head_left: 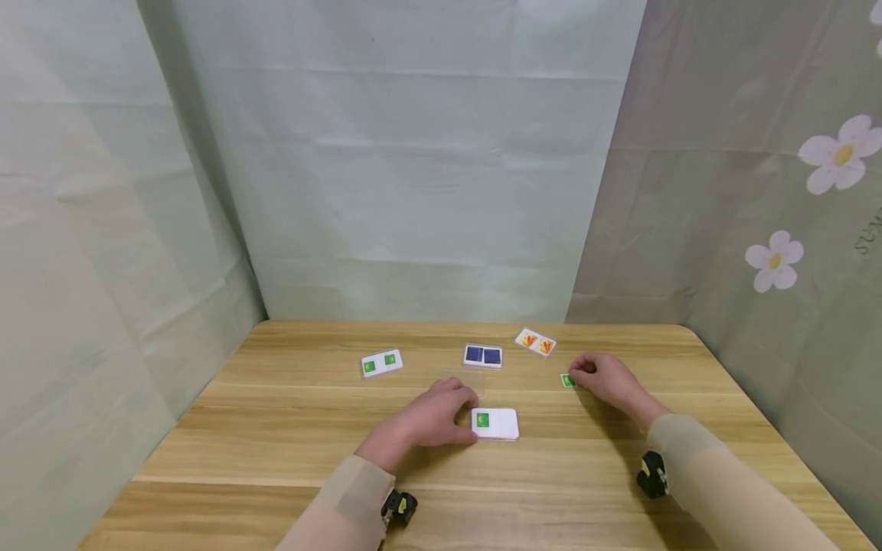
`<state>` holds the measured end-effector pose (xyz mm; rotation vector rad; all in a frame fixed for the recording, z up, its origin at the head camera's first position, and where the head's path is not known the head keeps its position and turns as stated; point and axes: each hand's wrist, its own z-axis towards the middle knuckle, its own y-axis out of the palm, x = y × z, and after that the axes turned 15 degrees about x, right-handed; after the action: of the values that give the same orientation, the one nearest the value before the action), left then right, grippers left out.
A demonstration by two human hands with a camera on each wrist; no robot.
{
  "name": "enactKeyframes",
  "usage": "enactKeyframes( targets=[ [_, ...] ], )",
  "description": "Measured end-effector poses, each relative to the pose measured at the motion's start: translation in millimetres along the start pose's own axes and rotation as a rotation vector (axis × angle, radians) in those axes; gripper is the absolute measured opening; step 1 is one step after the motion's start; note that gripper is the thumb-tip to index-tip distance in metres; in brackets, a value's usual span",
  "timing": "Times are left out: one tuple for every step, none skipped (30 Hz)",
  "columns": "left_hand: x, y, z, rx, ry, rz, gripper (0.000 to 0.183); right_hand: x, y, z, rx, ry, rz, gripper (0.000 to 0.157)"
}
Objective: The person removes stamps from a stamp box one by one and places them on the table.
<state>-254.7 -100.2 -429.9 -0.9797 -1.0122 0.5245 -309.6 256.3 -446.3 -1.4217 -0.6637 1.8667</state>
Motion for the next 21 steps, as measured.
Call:
enactKeyframes(
  targets=[
    [-0.1, 0.0, 0.1, 0.000, 0.001, -0.001, 0.051, -0.1, -0.4, 0.0, 0.000, 0.003, 0.003, 0.015],
    [-0.1, 0.0, 0.3, 0.001, 0.002, -0.001, 0.051, -0.2, -0.9, -0.1, 0.001, 0.005, 0.004, 0.016],
    [-0.2, 0.1, 0.3, 0.001, 0.003, -0.001, 0.052, -0.4, -1.2, -0.2, 0.003, 0.006, 0.006, 0.016],
    [-0.4, 0.2, 0.5, 0.001, 0.004, -0.003, 0.052, -0.4, -1.8, -0.2, 0.005, 0.008, 0.010, 0.016],
    [-0.6, 0.3, 0.6, 0.001, 0.005, -0.003, 0.052, -0.4, -2.0, -0.2, 0.008, 0.013, 0.014, 0.016],
    [-0.9, 0.5, 0.6, 0.000, 0.006, -0.003, 0.052, -0.5, -2.3, -0.2, 0.012, 0.014, 0.018, 0.015],
    [-1.0, 0.6, 0.7, -0.001, 0.008, -0.003, 0.052, -0.6, -2.5, -0.4, 0.019, 0.012, 0.022, 0.015],
    [-1.2, 0.9, 0.8, -0.002, 0.010, -0.002, 0.052, -1.0, -2.7, -0.8, 0.025, 0.006, 0.024, 0.015],
    [-1.3, 1.0, 0.9, -0.003, 0.011, -0.001, 0.052, -1.5, -2.6, -1.0, 0.032, 0.000, 0.026, 0.015],
    [-1.5, 1.1, 0.9, -0.003, 0.011, -0.002, 0.052, -2.5, -2.4, -1.3, 0.040, -0.008, 0.027, 0.014],
    [-1.7, 1.2, 1.1, -0.002, 0.012, -0.001, 0.052, -3.8, -1.8, -1.7, 0.048, -0.018, 0.027, 0.014],
    [-1.8, 1.2, 1.1, -0.002, 0.012, 0.000, 0.052, -5.6, -1.3, -2.4, 0.055, -0.030, 0.029, 0.013],
    [-2.0, 1.3, 1.2, -0.002, 0.013, 0.001, 0.053, -7.4, -0.3, -3.0, 0.059, -0.044, 0.030, 0.013],
    [-2.2, 1.4, 1.3, -0.002, 0.013, 0.001, 0.053, -9.7, 0.9, -3.7, 0.062, -0.052, 0.036, 0.013],
    [-2.4, 1.3, 1.4, -0.002, 0.013, 0.001, 0.053, -12.2, 2.3, -4.6, 0.061, -0.058, 0.042, 0.012],
    [-2.7, 1.5, 1.5, -0.003, 0.014, 0.000, 0.053, -14.6, 3.6, -5.7, 0.058, -0.067, 0.051, 0.012],
    [-3.0, 1.7, 1.6, -0.003, 0.015, 0.000, 0.052, -17.4, 5.1, -7.1, 0.050, -0.074, 0.062, 0.012],
    [-3.2, 1.9, 1.7, -0.004, 0.016, 0.001, 0.052, -20.6, 6.5, -8.5, 0.042, -0.077, 0.075, 0.011],
    [-3.5, 2.1, 1.8, -0.004, 0.018, 0.000, 0.052, -23.9, 7.8, -10.0, 0.030, -0.084, 0.088, 0.011],
    [-3.9, 2.4, 1.8, -0.003, 0.020, 0.000, 0.052, -27.8, 9.1, -11.6, 0.021, -0.087, 0.102, 0.011],
    [-4.3, 2.5, 1.9, -0.001, 0.022, -0.001, 0.052, -31.4, 10.3, -13.3, 0.009, -0.096, 0.110, 0.011]
  ],
)
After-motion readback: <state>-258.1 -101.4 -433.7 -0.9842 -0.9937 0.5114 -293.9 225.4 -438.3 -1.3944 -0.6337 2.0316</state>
